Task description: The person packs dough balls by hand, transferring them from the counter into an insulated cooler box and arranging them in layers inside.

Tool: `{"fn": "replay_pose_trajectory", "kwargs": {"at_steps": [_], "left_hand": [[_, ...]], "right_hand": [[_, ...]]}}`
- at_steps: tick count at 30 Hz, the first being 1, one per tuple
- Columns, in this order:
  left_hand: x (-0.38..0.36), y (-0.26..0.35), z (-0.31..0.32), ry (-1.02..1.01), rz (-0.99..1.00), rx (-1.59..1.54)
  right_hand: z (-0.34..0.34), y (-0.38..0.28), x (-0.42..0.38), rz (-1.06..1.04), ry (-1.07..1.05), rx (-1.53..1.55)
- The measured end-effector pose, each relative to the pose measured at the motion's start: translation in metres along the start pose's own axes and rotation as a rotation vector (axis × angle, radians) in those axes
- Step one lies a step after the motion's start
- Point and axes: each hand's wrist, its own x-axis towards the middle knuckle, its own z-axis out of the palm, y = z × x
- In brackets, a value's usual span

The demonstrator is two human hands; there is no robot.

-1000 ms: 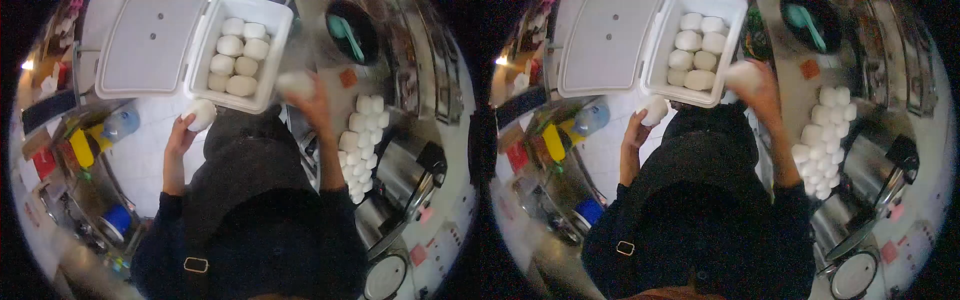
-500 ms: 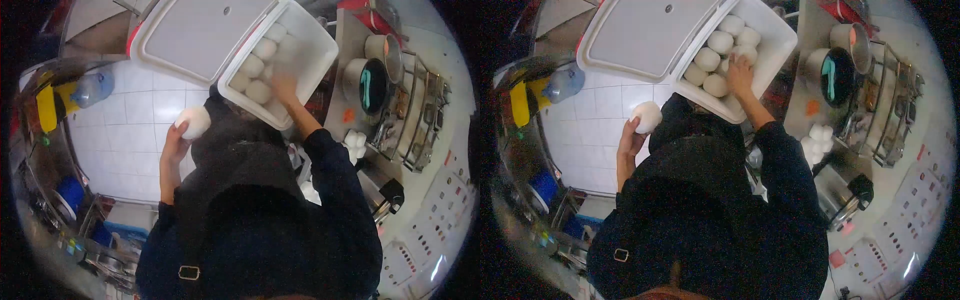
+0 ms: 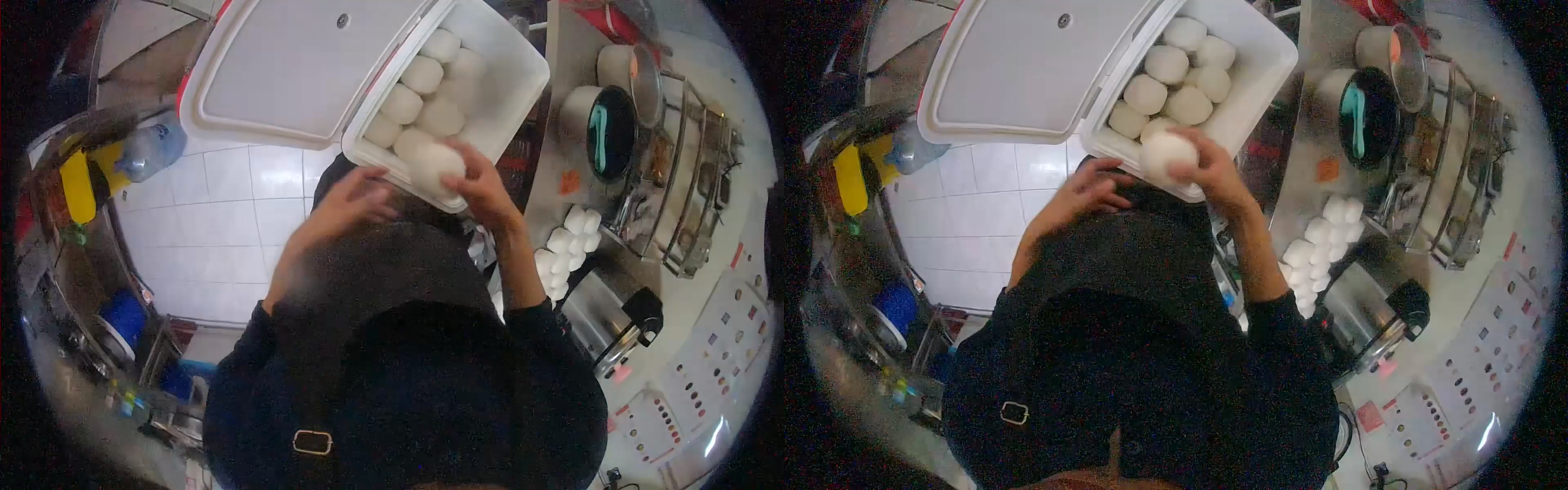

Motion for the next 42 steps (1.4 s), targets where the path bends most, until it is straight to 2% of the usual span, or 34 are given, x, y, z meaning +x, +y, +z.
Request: {"fn": "replay_pose_trajectory", "kwargs": {"at_steps": [1,3,4,6,9,10,12,16,19,21,22,24,25,27,31,34,37,40,42], "left_hand": [[0.002,-0.008,-0.012,0.176,-0.025,0.019],[0.009,-0.016,-0.024,0.516,-0.065,0.058],[0.019,-0.019,-0.026,0.543,0.004,0.086],[0.039,-0.023,-0.031,0.598,0.142,0.137],[0.055,-0.021,-0.026,0.553,0.296,0.422],[0.058,-0.021,-0.028,0.53,0.315,0.356],[0.059,-0.025,-0.027,0.483,0.34,0.218],[0.057,-0.024,-0.022,0.517,0.323,0.229],[0.055,-0.018,-0.022,0.527,0.292,0.252],[0.055,-0.019,-0.021,0.511,0.287,0.202],[0.059,-0.026,-0.027,0.511,0.334,0.272],[0.067,-0.04,-0.042,0.501,0.42,0.43],[0.065,-0.036,-0.04,0.484,0.4,0.369],[0.058,-0.025,-0.03,0.455,0.362,0.24],[0.07,-0.04,-0.046,0.501,0.377,0.43],[0.065,-0.032,-0.044,0.481,0.308,0.395],[0.055,-0.023,-0.042,0.439,0.144,0.331],[0.045,-0.022,-0.06,0.388,-0.043,0.407],[0.024,-0.013,-0.052,0.312,-0.116,0.469]], "right_hand": [[0.0,0.001,0.008,-0.004,0.11,0.024],[-0.01,0.039,0.05,-0.148,0.233,-0.343],[-0.005,0.053,0.071,-0.233,0.282,-0.538],[0.024,0.067,0.096,-0.311,0.368,-0.638],[0.032,0.094,0.125,-0.468,0.279,-1.102],[0.025,0.097,0.12,-0.38,0.273,-1.187],[0.02,0.103,0.13,-0.387,0.271,-1.103],[0.024,0.098,0.13,-0.386,0.335,-1.082],[0.018,0.068,0.118,-0.36,0.304,-1.135],[-0.005,0.058,0.109,-0.338,0.594,-0.977],[-0.016,0.056,0.105,-0.325,0.728,-0.89],[-0.051,0.1,0.129,-0.366,0.595,-1.185],[-0.063,0.115,0.139,-0.383,0.534,-1.33],[-0.04,0.105,0.123,-0.394,0.541,-1.34],[-0.033,0.107,0.125,-0.444,0.563,-1.503],[-0.025,0.087,0.109,-0.422,0.586,-1.256],[-0.017,0.05,0.08,-0.536,0.749,-1.126],[-0.021,0.02,0.029,-0.365,0.771,-0.556],[-0.043,0.033,-0.005,-0.463,0.893,-0.401]]}}
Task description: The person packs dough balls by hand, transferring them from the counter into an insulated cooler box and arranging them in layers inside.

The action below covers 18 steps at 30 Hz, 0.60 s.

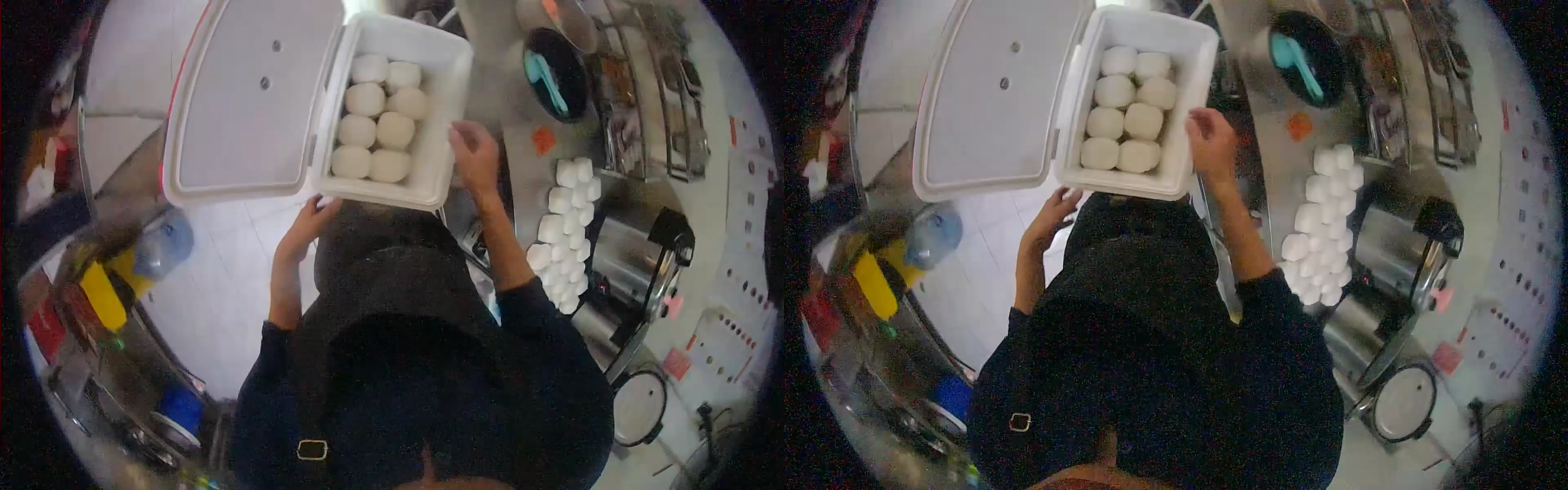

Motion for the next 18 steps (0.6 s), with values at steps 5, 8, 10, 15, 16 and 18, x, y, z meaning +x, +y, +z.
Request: {"fn": "replay_pose_trajectory", "kwargs": {"at_steps": [5,8,10,15,16,18], "left_hand": [[-0.034,0.03,0.011,-0.347,0.067,0.247],[-0.036,0.077,0.063,-0.335,0.239,0.173],[0.008,0.11,0.108,-0.151,0.417,0.227],[0.214,0.1,0.167,0.614,0.932,0.789],[0.226,0.101,0.17,0.687,0.809,0.87],[0.24,0.104,0.183,0.808,0.538,1.01]], "right_hand": [[-0.118,0.09,-0.061,0.183,0.274,0.125],[-0.16,0.124,-0.115,0.354,0.461,0.355],[-0.169,0.126,-0.145,0.437,0.56,0.48],[-0.148,0.193,-0.201,0.478,0.465,0.586],[-0.145,0.201,-0.207,0.47,0.401,0.553],[-0.136,0.175,-0.219,0.466,0.445,0.523]]}}
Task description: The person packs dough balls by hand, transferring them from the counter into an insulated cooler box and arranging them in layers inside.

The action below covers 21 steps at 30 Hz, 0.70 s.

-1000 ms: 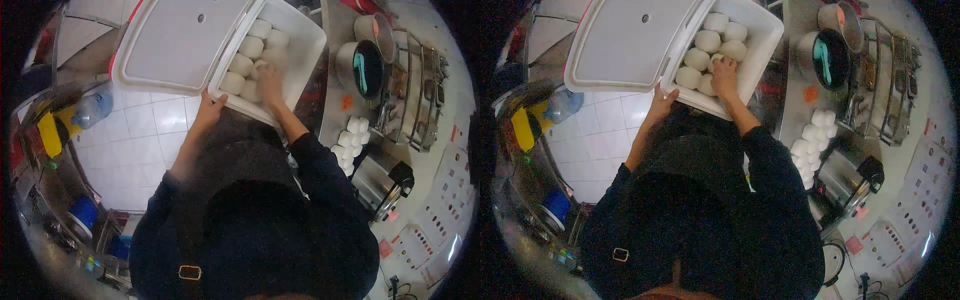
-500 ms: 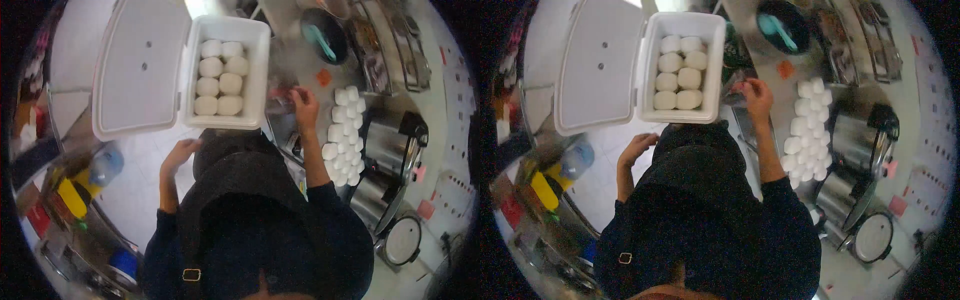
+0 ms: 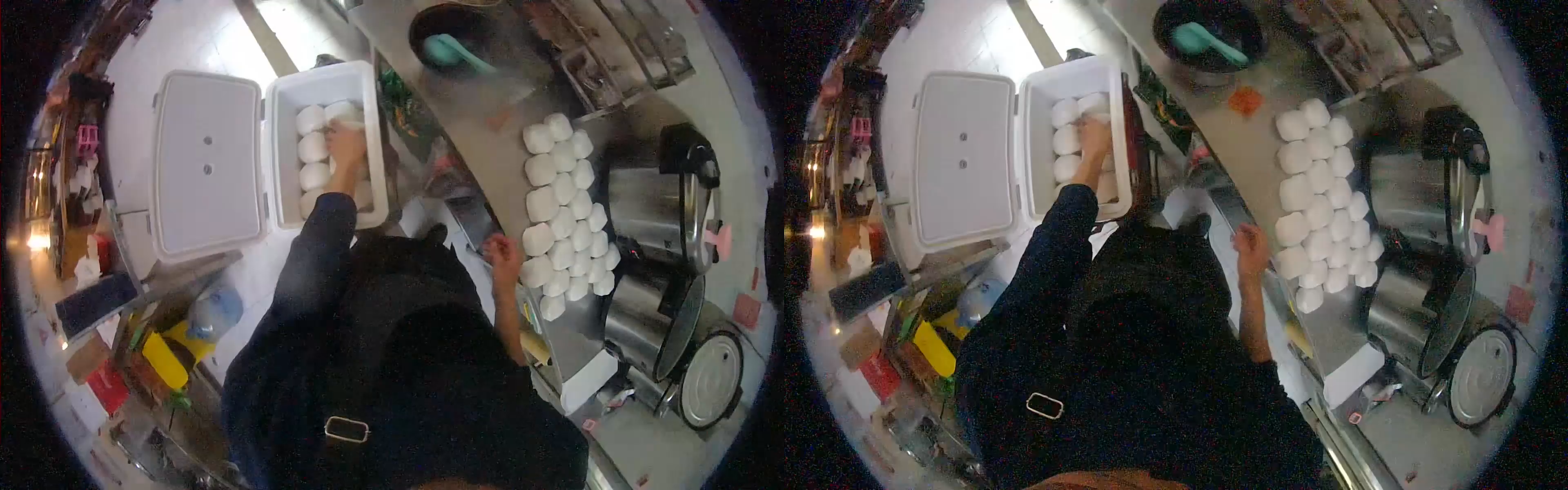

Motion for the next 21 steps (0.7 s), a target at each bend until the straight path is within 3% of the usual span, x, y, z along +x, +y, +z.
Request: {"fn": "replay_pose_trajectory", "kwargs": {"at_steps": [3,7,9,11,16,19,21], "left_hand": [[0.014,-0.007,-0.003,-0.205,0.102,-0.204],[0.004,-0.014,-0.018,0.11,0.279,-0.017],[-0.01,-0.02,-0.025,0.154,0.372,-0.041],[-0.011,-0.019,-0.035,0.059,0.409,0.052],[0.007,-0.038,-0.016,0.018,0.343,0.017],[0.01,-0.041,-0.025,0.075,0.386,0.078],[0.014,-0.043,-0.031,0.111,0.411,0.127]], "right_hand": [[0.004,-0.005,-0.019,0.043,0.047,-0.028],[0.0,0.007,-0.018,0.068,0.058,-0.005],[0.013,-0.005,-0.014,0.05,0.02,-0.037],[0.035,-0.024,-0.004,-0.049,-0.037,-0.112],[0.186,-0.119,0.015,-0.401,-0.292,-0.336],[0.287,-0.11,0.032,-0.503,-0.474,-0.4],[0.341,-0.05,0.077,-0.43,-0.459,-0.556]]}}
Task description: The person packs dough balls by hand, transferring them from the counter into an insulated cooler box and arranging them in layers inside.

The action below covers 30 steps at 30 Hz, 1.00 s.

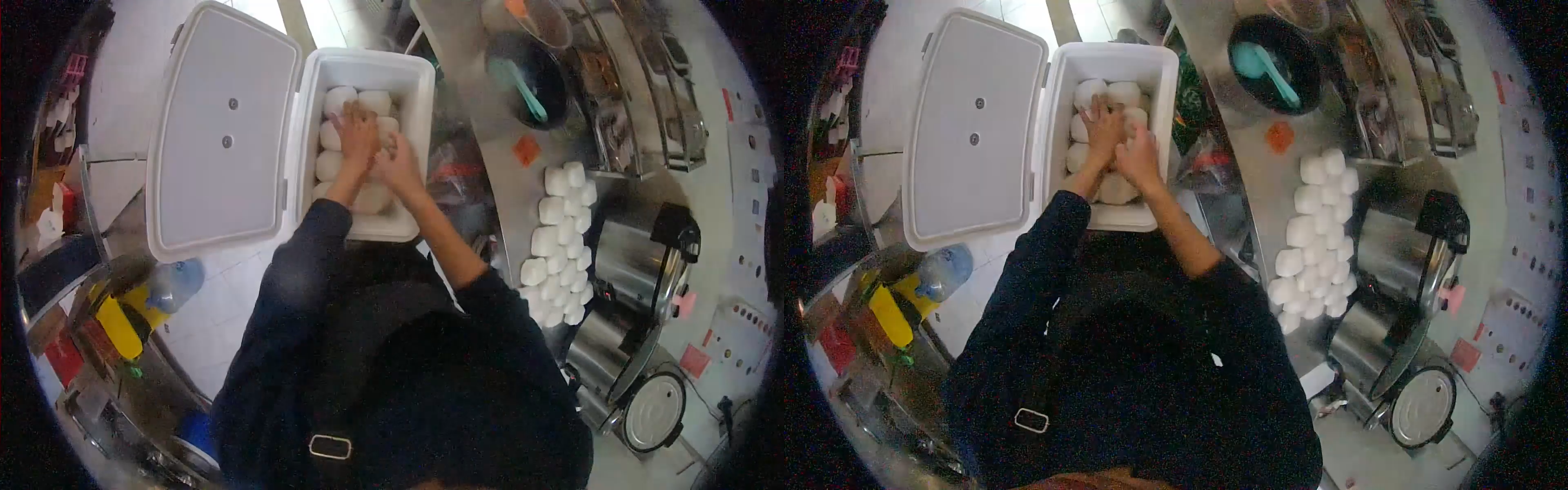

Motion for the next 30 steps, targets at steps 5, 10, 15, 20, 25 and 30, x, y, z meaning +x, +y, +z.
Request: {"fn": "replay_pose_trajectory", "kwargs": {"at_steps": [5,10,15,20,25,30], "left_hand": [[-0.002,-0.017,-0.009,0.006,-0.107,-0.22],[0.005,-0.04,0.006,-0.038,-0.313,-0.621],[0.008,-0.039,0.006,-0.016,-0.062,-0.373],[0.035,-0.02,-0.002,-0.13,-0.028,-0.099],[0.03,-0.027,0.014,-0.07,-0.004,-0.234],[0.035,-0.018,-0.005,-0.191,-0.084,-0.196]], "right_hand": [[0.064,0.069,0.061,0.123,0.086,0.112],[0.059,0.074,0.042,0.174,0.082,0.116],[0.059,0.066,0.039,0.229,0.039,0.03],[0.051,0.054,0.027,0.239,0.069,0.01],[0.053,0.047,0.025,0.364,0.071,0.007],[0.047,0.028,0.023,0.481,0.076,0.05]]}}
